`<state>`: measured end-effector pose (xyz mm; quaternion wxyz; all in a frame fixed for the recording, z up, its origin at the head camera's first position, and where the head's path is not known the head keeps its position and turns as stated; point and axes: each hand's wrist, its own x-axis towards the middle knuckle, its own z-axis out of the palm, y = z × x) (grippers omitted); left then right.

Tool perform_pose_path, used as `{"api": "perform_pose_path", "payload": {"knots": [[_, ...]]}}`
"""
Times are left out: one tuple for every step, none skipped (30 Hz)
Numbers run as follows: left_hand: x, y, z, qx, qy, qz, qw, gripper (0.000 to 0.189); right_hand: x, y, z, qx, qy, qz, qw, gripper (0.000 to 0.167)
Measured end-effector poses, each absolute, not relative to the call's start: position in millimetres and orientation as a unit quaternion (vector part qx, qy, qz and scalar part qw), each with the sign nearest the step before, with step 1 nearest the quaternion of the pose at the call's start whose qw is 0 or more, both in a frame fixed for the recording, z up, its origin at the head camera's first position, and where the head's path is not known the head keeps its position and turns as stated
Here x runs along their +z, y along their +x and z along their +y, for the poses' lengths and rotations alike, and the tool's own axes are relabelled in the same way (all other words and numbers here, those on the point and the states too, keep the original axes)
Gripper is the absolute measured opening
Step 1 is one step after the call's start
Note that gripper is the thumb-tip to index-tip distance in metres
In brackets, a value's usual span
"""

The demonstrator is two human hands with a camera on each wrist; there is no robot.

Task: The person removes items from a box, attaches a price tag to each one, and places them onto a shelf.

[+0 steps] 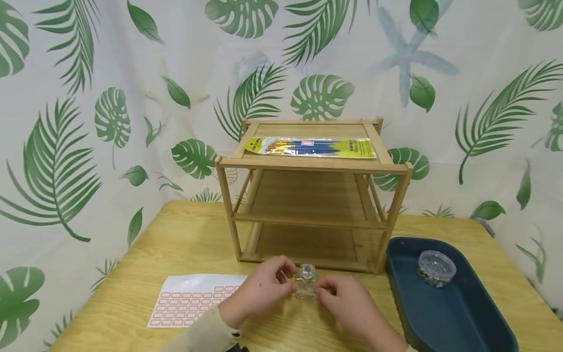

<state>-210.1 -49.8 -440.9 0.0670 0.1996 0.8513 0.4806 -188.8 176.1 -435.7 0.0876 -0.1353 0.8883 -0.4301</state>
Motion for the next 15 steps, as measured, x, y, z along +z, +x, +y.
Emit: {"api": "perform_pose_path", "payload": {"knots": [[-441.0,-211.3,-49.5,0.48,0.194,0.853,0.069,0.023,-435.6,-189.3,175.9,-0.431,-0.137,0.888,0.089,0.017],[-441.1,-212.4,-49.1,0.478,0.19,0.855,0.07,0.026,-435.8,-189.8,175.9,-0.432,-0.139,0.886,0.092,0.018],[-441.3,-213.4,-48.6,0.479,0.185,0.855,0.073,0.029,-436.1,-190.1,175.9,-0.433,-0.141,0.885,0.094,0.018],[-441.6,-214.2,-48.0,0.478,0.182,0.856,0.078,0.032,-436.5,-190.3,176.0,-0.434,-0.142,0.885,0.097,0.019],[-442.2,-214.9,-47.3,0.476,0.179,0.857,0.083,0.034,-437.2,-190.2,176.3,-0.432,-0.144,0.885,0.098,0.019],[-442.5,-215.3,-46.5,0.475,0.178,0.857,0.089,0.036,-438.1,-190.1,176.6,-0.433,-0.145,0.884,0.101,0.019],[-443.3,-215.8,-45.8,0.473,0.179,0.858,0.094,0.038,-439.0,-190.0,177.0,-0.433,-0.147,0.883,0.102,0.019],[-444.1,-216.2,-44.9,0.472,0.179,0.857,0.099,0.04,-440.0,-189.6,177.5,-0.435,-0.149,0.882,0.103,0.02],[-444.9,-216.6,-43.9,0.471,0.181,0.857,0.103,0.041,-440.9,-189.2,178.0,-0.437,-0.151,0.881,0.105,0.02],[-445.4,-216.9,-43.1,0.47,0.182,0.857,0.106,0.043,-441.7,-189.0,178.4,-0.44,-0.152,0.879,0.106,0.02],[-445.9,-217.4,-42.3,0.467,0.183,0.859,0.106,0.044,-442.4,-188.9,178.7,-0.443,-0.154,0.877,0.107,0.021],[-446.3,-218.1,-41.5,0.466,0.185,0.859,0.104,0.044,-442.7,-189.1,178.6,-0.448,-0.155,0.874,0.109,0.021],[-446.6,-218.8,-40.7,0.464,0.188,0.86,0.101,0.043,-442.7,-189.4,178.5,-0.45,-0.157,0.873,0.108,0.021],[-446.9,-219.5,-39.9,0.461,0.192,0.861,0.096,0.042,-442.4,-189.6,178.3,-0.452,-0.157,0.871,0.109,0.022],[-447.1,-220.2,-39.3,0.459,0.196,0.862,0.091,0.041,-442.1,-189.9,178.1,-0.453,-0.158,0.87,0.109,0.022]]}}
